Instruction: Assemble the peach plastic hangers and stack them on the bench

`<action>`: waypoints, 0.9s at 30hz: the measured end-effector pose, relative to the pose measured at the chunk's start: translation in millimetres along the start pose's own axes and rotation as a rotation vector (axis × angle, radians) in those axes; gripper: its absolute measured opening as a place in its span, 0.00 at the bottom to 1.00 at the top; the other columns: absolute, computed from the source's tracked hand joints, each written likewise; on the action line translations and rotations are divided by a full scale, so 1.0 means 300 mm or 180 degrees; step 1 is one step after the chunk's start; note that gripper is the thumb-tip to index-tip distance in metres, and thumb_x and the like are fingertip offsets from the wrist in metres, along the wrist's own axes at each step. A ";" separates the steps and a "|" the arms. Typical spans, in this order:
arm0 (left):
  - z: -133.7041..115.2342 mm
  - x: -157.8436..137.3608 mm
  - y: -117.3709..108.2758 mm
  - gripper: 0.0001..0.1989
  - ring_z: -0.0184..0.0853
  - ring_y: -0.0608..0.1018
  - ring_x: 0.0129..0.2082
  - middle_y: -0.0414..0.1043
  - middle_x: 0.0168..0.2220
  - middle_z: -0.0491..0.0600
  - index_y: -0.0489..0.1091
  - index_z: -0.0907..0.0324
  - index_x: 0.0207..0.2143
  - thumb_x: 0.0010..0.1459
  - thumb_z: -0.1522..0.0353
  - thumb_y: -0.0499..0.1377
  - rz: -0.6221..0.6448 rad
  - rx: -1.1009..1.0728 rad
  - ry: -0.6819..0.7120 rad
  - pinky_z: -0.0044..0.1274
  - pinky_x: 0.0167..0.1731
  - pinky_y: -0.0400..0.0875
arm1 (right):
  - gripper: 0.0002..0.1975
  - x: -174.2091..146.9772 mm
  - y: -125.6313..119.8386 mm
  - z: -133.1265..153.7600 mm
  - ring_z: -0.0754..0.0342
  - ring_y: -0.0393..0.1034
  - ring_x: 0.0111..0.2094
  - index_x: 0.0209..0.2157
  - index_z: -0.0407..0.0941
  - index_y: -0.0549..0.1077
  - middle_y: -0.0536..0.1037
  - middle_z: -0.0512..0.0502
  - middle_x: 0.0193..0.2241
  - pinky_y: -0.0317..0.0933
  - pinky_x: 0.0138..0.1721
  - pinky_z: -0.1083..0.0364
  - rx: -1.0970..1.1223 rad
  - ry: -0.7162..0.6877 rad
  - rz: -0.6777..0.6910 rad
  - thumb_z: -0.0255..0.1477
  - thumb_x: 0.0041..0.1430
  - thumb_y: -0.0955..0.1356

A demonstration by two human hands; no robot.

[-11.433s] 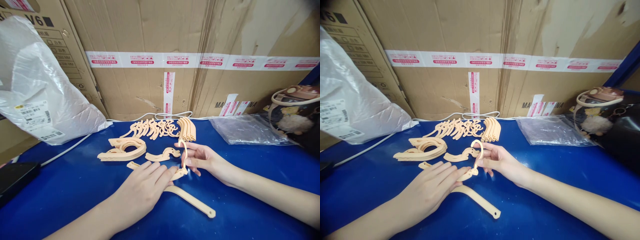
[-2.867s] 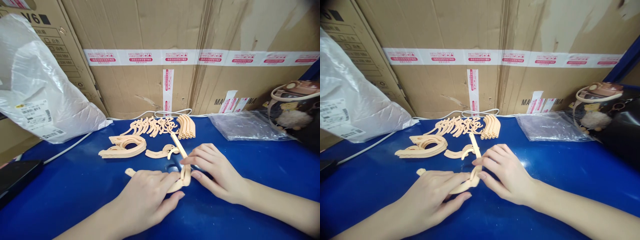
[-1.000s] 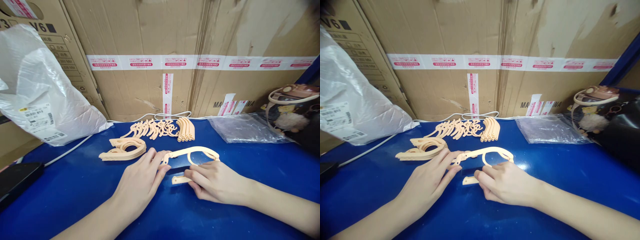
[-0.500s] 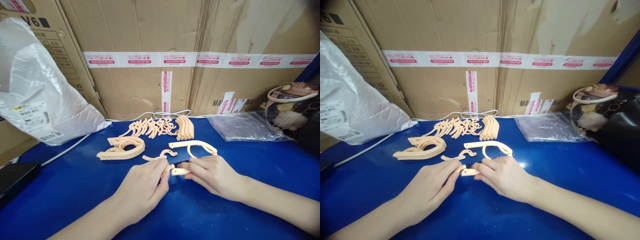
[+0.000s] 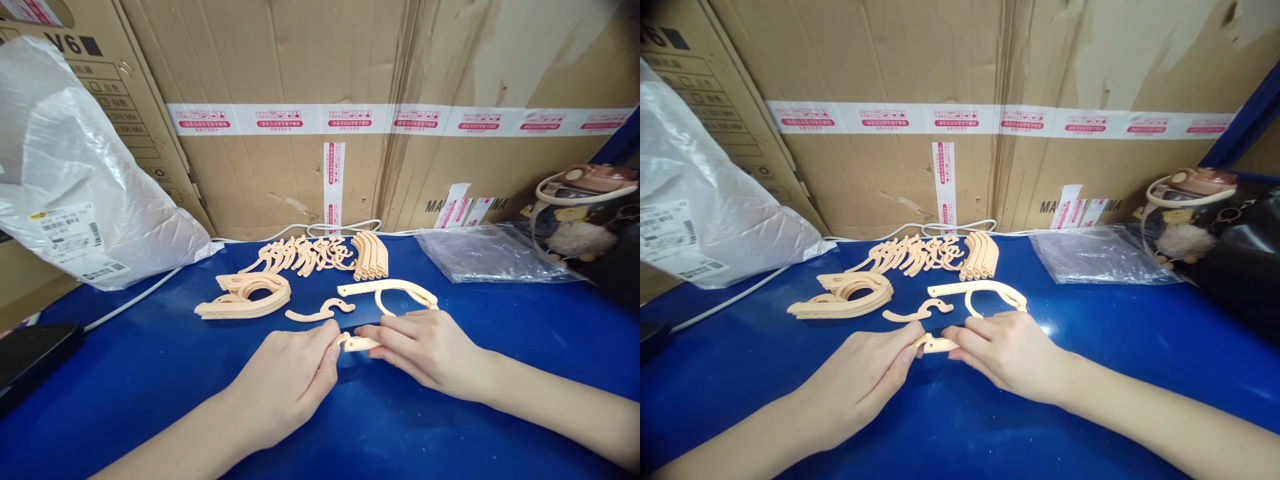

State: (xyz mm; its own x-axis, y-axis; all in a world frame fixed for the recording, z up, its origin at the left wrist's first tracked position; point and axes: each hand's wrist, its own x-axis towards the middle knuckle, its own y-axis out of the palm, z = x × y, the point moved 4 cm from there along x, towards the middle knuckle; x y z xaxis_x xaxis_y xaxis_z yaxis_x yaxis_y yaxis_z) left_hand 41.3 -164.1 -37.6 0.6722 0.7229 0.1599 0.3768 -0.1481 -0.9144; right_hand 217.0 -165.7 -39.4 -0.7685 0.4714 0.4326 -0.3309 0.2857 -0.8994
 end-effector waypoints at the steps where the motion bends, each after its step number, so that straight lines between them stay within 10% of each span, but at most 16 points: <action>1: -0.001 -0.001 0.002 0.13 0.33 0.70 0.21 0.67 0.24 0.42 0.56 0.56 0.31 0.67 0.67 0.38 -0.0001 0.0080 0.0057 0.23 0.21 0.55 | 0.16 0.000 -0.001 0.000 0.59 0.68 0.23 0.45 0.43 0.71 0.75 0.50 0.27 0.56 0.25 0.58 0.0008 0.0001 -0.0011 0.32 0.70 0.56; 27: -0.045 -0.029 0.023 0.13 0.33 0.72 0.19 0.66 0.22 0.45 0.58 0.58 0.31 0.68 0.69 0.39 -0.0528 0.1905 0.0740 0.24 0.17 0.57 | 0.17 -0.006 0.003 0.011 0.59 0.63 0.22 0.39 0.43 0.70 0.73 0.51 0.26 0.53 0.25 0.59 0.0575 0.0113 0.0356 0.34 0.70 0.54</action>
State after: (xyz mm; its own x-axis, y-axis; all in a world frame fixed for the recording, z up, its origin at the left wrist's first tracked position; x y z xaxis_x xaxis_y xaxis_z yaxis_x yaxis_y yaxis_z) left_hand 46.7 -180.6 -40.3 0.7811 0.5293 0.3313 0.1131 0.4018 -0.9087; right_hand 216.1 -169.1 -41.2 -0.7872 0.5219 0.3285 -0.3399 0.0773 -0.9373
